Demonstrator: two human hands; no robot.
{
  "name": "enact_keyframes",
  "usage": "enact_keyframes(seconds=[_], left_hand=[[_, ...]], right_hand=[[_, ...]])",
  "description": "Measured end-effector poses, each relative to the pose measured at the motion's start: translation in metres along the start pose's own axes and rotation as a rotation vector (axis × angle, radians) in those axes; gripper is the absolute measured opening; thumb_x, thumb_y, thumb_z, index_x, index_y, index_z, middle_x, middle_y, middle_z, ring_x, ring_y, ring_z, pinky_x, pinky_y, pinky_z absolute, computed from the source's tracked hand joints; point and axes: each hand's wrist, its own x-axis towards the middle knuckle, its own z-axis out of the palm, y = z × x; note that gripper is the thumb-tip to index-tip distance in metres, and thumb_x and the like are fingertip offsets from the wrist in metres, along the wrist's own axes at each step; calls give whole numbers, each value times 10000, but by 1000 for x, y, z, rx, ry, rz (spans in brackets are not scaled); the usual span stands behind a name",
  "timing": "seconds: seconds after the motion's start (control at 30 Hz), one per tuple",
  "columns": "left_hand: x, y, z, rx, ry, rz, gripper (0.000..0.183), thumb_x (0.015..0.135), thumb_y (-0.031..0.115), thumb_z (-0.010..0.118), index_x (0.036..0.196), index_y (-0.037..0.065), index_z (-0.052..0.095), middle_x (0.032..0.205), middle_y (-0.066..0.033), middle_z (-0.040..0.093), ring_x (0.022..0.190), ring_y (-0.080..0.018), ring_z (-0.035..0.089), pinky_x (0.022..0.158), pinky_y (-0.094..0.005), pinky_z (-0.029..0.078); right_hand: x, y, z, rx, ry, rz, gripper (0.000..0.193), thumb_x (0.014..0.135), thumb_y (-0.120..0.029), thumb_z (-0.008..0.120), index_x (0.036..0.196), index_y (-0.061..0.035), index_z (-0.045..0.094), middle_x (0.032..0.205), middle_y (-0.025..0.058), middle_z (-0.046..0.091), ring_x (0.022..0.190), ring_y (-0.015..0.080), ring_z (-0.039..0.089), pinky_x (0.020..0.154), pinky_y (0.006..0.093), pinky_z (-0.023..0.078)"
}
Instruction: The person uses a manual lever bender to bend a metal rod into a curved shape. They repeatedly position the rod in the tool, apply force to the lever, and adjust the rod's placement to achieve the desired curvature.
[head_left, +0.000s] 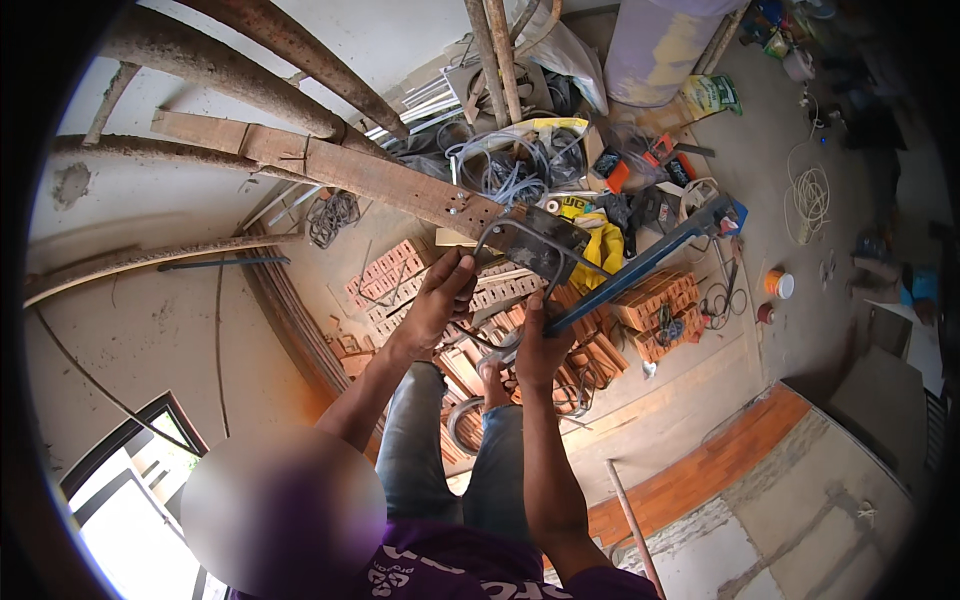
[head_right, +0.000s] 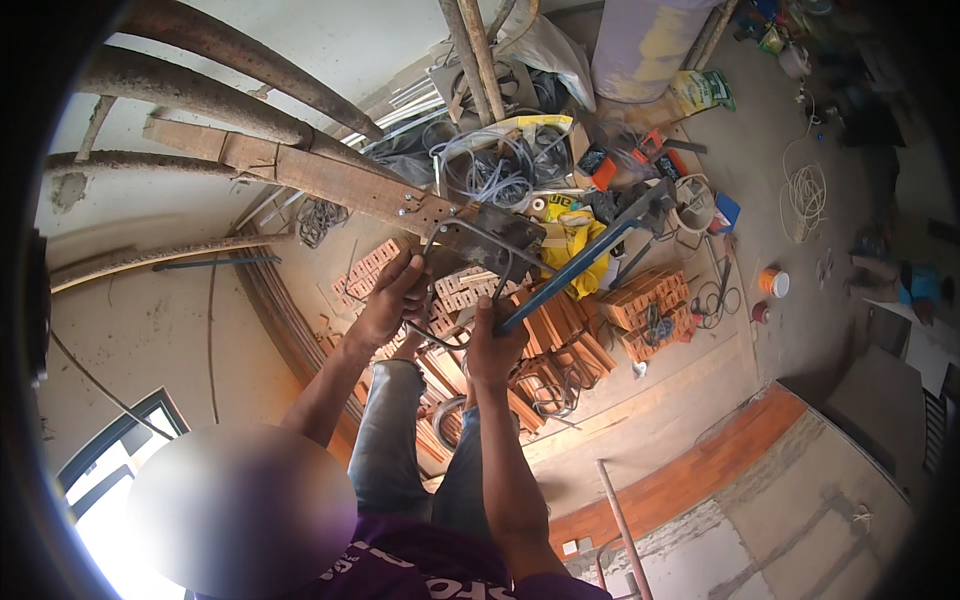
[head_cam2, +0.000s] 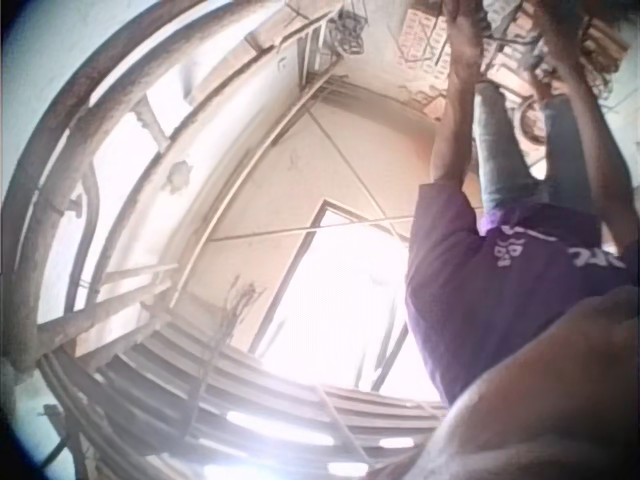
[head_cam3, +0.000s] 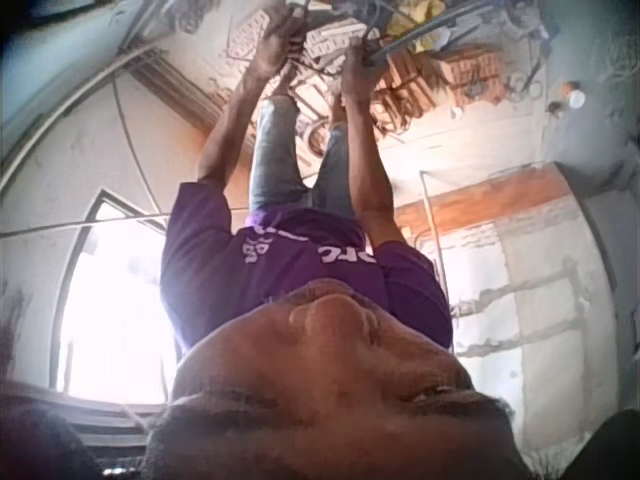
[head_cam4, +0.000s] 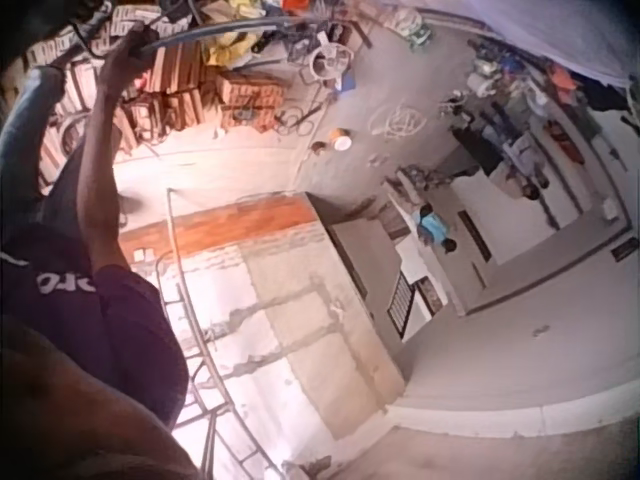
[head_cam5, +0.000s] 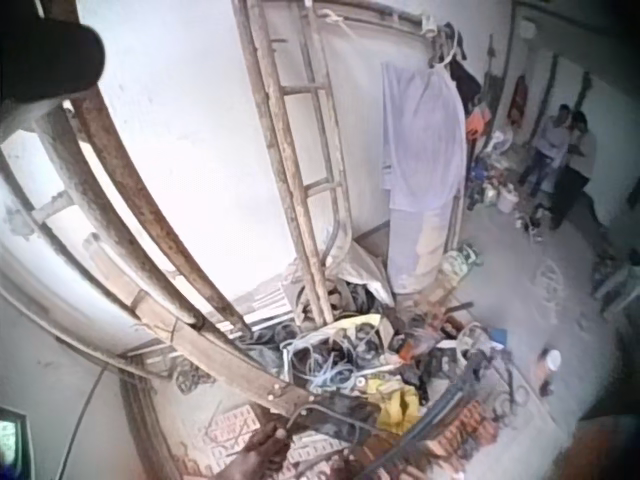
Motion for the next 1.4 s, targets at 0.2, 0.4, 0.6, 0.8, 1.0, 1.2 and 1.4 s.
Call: enact_keyframes(seconds=[0.2, 0.4, 0.6, 0.8, 1.0, 1.2, 1.4], left_hand=[[3, -5, -9, 203, 47, 70, 247, 1029, 318, 422, 952, 100, 510, 641, 71, 329, 541, -43, 296, 493, -222, 262], [5, 9, -18, 397, -5, 20, 302, 1018, 340, 423, 927, 65, 506, 692, 20, 428, 592, -78, 391, 550, -238, 357], [14, 22, -9, 643, -14, 197, 419, 1026, 389, 380, 958, 9, 543, 729, -36, 483, 652, -124, 464, 602, -280, 409], [20, 18, -1, 678, 17, 205, 441, 1018, 434, 391, 922, 34, 548, 695, -5, 481, 598, -87, 433, 522, -243, 363], [17, 25, 7, 628, -29, 134, 419, 1016, 425, 397, 903, 50, 546, 652, 18, 440, 562, -66, 404, 475, -229, 328], [23, 15, 5, 761, 56, 307, 432, 1025, 379, 375, 814, 28, 513, 626, -3, 439, 563, -99, 384, 521, -274, 335], [23, 14, 8, 835, 93, 373, 416, 1029, 324, 363, 788, 6, 476, 584, -48, 399, 556, -129, 364, 523, -328, 326]], right_hand=[[-4, 18, -1, -92, -14, -51, 306, 939, -273, 620, 760, -36, 546, 611, -48, 433, 571, 56, 367, 512, 253, 290], [-11, 11, 15, -31, 99, -63, 368, 937, -303, 622, 710, -27, 536, 587, -46, 402, 587, 76, 341, 532, 280, 280], [-10, 12, 13, -78, 119, -123, 414, 937, -299, 618, 652, -29, 488, 578, -32, 400, 580, 83, 340, 531, 295, 274], [-14, 5, 19, -39, 203, -129, 419, 931, -285, 627, 631, -34, 477, 562, -33, 398, 558, 85, 341, 518, 293, 269], [-6, 15, 13, -26, 212, -77, 385, 892, -227, 665, 616, -27, 487, 543, -26, 432, 535, 77, 383, 505, 286, 300], [22, -3, 8, -96, 124, -106, 333, 840, -155, 691, 599, -26, 503, 514, -33, 453, 497, 59, 397, 470, 276, 320], [25, 2, -1, -89, 49, -202, 261, 812, -83, 688, 623, -41, 514, 530, -33, 477, 496, 44, 408, 464, 261, 318]])
